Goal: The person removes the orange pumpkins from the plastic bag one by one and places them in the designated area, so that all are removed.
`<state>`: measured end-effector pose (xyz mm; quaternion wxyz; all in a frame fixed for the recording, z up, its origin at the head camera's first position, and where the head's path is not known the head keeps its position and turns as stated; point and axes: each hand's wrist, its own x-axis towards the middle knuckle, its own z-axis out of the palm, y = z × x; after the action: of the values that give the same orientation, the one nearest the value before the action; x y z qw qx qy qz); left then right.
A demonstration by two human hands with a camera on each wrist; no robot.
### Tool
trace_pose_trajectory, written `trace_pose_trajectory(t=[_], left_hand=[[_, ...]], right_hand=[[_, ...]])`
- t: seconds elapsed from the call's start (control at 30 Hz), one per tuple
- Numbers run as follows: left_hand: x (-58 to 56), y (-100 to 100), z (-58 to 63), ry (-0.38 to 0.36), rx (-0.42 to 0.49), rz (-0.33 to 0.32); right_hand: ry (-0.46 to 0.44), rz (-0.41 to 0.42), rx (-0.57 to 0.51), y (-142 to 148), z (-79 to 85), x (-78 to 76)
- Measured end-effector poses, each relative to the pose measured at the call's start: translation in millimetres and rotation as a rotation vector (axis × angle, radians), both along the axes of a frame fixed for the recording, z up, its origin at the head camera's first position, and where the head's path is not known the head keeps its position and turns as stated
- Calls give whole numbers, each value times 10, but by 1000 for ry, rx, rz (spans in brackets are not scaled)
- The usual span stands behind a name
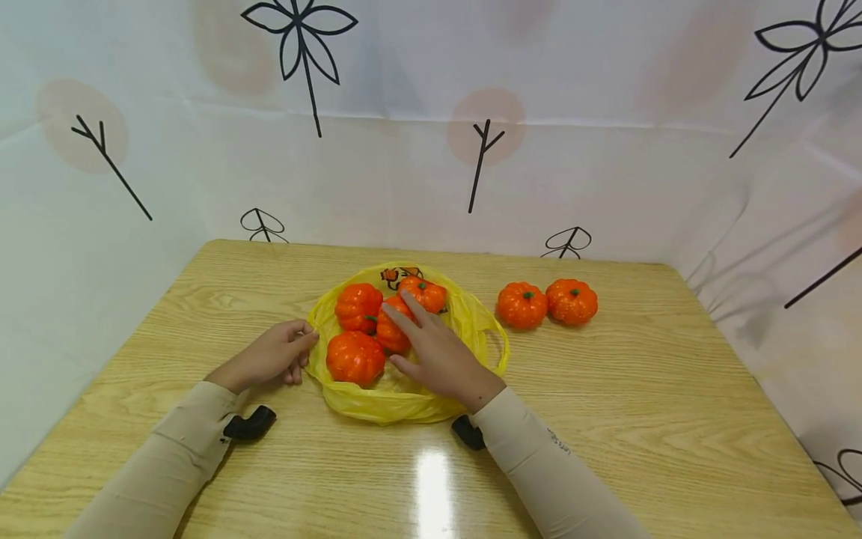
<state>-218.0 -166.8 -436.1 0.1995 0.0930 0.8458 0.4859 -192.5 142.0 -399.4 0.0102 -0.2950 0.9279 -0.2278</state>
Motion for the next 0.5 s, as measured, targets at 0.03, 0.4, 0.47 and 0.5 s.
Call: trace_pose_trajectory(t=[0.03, 0.4, 0.47, 0.5], left_hand=[[1, 0, 2, 1, 0, -1], [5, 5, 24, 2, 1, -2], [5, 9, 24, 0, 1, 0], [5, 11, 24, 0, 1, 0]], right_hand=[[2, -1, -1, -3, 4, 1], [54, -40, -30, -15, 46, -1], [71, -47, -40, -15, 47, -1], [77, -51, -45, -13, 45, -3]])
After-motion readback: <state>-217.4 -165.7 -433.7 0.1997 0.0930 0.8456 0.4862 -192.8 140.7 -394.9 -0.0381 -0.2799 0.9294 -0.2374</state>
